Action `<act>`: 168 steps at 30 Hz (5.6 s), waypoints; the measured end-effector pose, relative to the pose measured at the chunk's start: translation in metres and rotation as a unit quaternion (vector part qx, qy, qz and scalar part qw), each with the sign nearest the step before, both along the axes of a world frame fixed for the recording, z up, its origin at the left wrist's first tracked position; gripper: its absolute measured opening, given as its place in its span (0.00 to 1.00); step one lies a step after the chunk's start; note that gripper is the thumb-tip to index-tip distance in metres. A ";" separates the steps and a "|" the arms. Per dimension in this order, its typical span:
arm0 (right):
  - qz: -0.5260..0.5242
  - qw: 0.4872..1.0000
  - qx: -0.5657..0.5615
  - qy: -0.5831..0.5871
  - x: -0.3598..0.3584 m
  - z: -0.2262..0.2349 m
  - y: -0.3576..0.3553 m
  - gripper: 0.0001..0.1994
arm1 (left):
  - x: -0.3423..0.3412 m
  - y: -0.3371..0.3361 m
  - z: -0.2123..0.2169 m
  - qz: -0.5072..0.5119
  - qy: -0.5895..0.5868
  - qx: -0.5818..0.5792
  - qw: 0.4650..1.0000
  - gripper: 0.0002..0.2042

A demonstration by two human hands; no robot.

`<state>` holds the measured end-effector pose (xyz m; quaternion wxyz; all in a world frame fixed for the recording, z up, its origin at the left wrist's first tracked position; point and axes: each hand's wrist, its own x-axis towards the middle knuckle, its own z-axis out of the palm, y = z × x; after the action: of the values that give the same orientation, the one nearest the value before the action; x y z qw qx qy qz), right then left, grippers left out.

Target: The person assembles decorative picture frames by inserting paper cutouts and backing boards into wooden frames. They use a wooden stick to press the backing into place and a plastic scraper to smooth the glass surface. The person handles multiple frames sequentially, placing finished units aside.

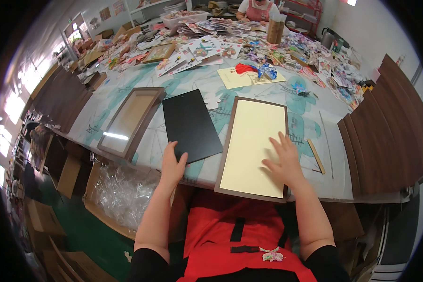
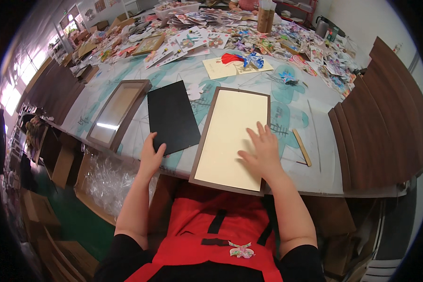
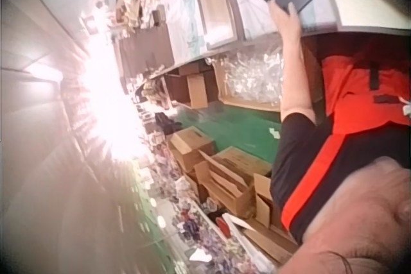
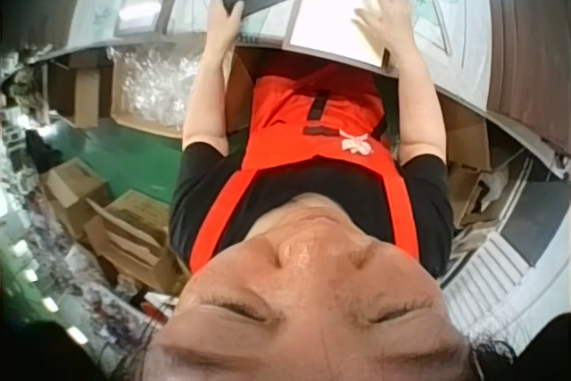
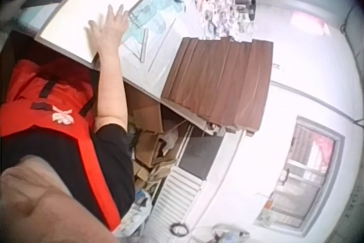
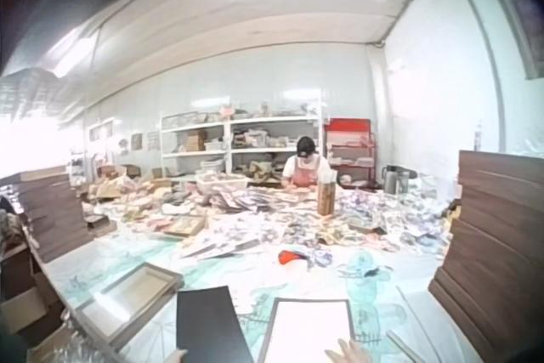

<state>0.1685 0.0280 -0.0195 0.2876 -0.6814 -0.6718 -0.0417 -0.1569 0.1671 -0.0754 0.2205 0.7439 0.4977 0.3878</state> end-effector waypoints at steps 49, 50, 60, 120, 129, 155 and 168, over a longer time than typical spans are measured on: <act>0.197 0.911 0.006 0.362 -0.081 0.043 -0.042 0.20 | -0.073 -0.048 0.142 -0.160 -0.371 -0.216 0.889 0.22; 0.200 0.902 0.022 0.381 -0.094 0.049 -0.039 0.20 | -0.064 -0.054 0.147 -0.174 -0.367 -0.211 0.889 0.22; 0.067 0.803 0.059 0.590 -0.059 0.039 -0.060 0.26 | 0.039 -0.082 0.117 -0.226 -0.324 -0.181 0.901 0.17; -0.145 0.932 0.024 0.331 0.115 -0.001 0.039 0.10 | 0.174 -0.093 0.042 -0.230 0.237 0.157 0.931 0.24; 0.012 0.967 -0.125 0.221 0.075 -0.001 0.158 0.17 | 0.176 -0.091 0.043 -0.230 0.243 0.140 0.932 0.24; 0.027 0.994 -0.103 0.029 0.022 0.000 0.141 0.18 | 0.172 -0.089 0.037 -0.232 0.222 0.133 0.938 0.25; 0.020 0.977 -0.166 -0.132 -0.024 0.016 0.133 0.25 | 0.170 -0.090 0.038 -0.229 0.238 0.108 0.938 0.28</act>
<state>0.1449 0.1608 -0.0035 0.0804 -0.6948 -0.7146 -0.0133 0.0132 0.0770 -0.0377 0.0965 0.9275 0.3073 0.1899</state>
